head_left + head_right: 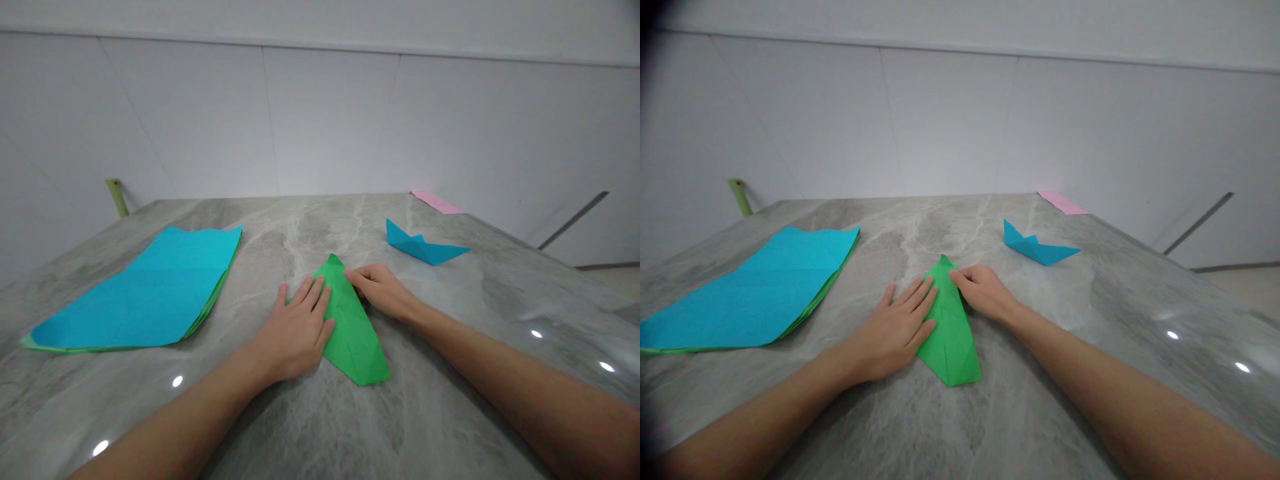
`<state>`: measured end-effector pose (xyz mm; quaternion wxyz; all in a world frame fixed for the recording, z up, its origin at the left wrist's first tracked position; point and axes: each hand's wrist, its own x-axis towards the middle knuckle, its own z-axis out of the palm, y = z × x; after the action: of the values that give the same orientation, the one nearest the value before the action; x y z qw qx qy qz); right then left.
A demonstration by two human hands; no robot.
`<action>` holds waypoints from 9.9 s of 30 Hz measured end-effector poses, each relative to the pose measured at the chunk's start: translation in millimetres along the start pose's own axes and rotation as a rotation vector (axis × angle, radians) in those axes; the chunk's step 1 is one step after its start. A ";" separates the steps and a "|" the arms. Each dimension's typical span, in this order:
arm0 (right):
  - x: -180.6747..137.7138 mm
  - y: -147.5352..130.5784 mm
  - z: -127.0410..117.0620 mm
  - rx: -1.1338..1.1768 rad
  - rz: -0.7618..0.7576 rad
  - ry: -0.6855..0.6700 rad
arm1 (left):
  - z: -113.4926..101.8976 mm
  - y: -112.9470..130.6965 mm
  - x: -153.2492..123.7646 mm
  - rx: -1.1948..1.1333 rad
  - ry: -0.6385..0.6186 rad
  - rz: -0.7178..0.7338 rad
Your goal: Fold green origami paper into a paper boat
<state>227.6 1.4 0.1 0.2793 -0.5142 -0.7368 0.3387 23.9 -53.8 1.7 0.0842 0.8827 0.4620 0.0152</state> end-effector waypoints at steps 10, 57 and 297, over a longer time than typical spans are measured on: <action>-5.6 -7.2 -1.5 -0.105 -0.316 -0.115 | 1.0 -0.4 0.9 -0.021 0.055 -0.016; -9.0 3.0 2.6 -0.530 -0.177 -0.183 | -4.4 -10.3 0.6 -0.206 0.112 -0.023; 9.9 13.9 -8.9 -0.493 0.136 0.061 | -27.3 -12.0 -3.2 -0.080 -0.247 0.178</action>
<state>239.2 16.1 -4.6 0.1440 -0.6250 -0.7521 0.1512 9.5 -46.0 26.8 0.1741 0.9112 0.3672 -0.0677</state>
